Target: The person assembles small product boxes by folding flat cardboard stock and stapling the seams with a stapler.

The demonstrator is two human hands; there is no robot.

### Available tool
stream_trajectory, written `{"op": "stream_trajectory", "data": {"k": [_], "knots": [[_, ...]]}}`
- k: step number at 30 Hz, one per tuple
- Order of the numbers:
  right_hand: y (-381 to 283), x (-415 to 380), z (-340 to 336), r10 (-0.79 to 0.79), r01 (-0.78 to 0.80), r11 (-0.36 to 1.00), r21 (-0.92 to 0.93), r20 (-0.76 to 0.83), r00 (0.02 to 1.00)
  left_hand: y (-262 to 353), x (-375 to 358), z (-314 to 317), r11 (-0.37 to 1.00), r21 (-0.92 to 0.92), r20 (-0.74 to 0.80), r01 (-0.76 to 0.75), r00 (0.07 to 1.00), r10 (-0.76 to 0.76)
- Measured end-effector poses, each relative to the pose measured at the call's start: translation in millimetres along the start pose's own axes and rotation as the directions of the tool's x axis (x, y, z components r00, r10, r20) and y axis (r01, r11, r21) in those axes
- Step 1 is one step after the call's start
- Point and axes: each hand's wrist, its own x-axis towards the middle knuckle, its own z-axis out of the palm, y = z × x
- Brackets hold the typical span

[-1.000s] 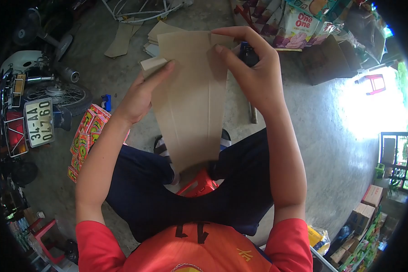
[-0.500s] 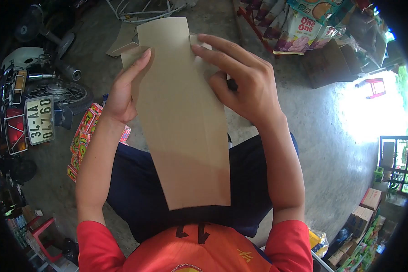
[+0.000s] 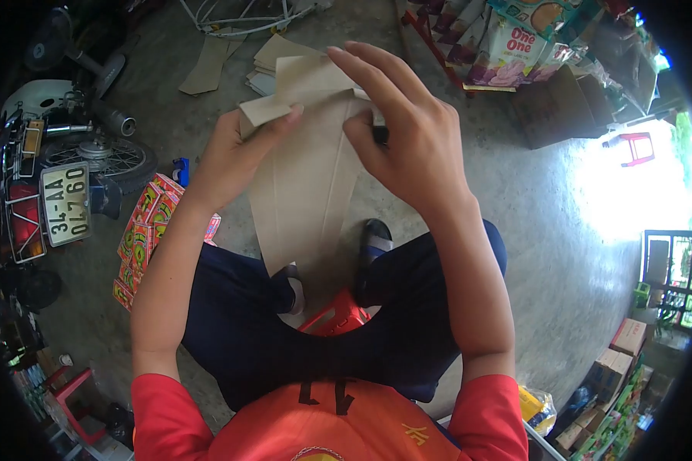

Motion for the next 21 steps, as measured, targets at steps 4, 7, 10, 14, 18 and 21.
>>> {"op": "stream_trajectory", "data": {"k": [4,7,10,14,18,21], "knots": [[-5,1,6,0.018,-0.018,0.992,-0.128,0.002,1.000,-5,0,3,0.994,0.107,-0.025,-0.001,1.000,0.004],[-13,3,3,0.053,-0.026,0.970,-0.242,0.106,0.993,-3,-1,3,0.980,0.200,-0.034,0.017,0.999,-0.010],[-16,-1,7,0.078,-0.013,0.928,-0.372,0.160,0.984,2,-2,2,0.968,0.248,-0.017,0.048,0.999,-0.045],[-22,-3,9,0.094,-0.037,0.924,-0.381,0.133,0.987,0,-2,4,0.970,0.241,-0.046,0.029,0.999,-0.018],[-23,-4,2,0.181,-0.130,0.898,-0.419,0.084,0.980,-9,2,4,0.983,0.182,-0.088,-0.003,0.996,0.019],[-13,-3,-3,0.154,-0.140,0.943,-0.303,0.022,0.988,-7,1,-4,0.985,0.172,-0.063,0.017,0.998,-0.007]]}}
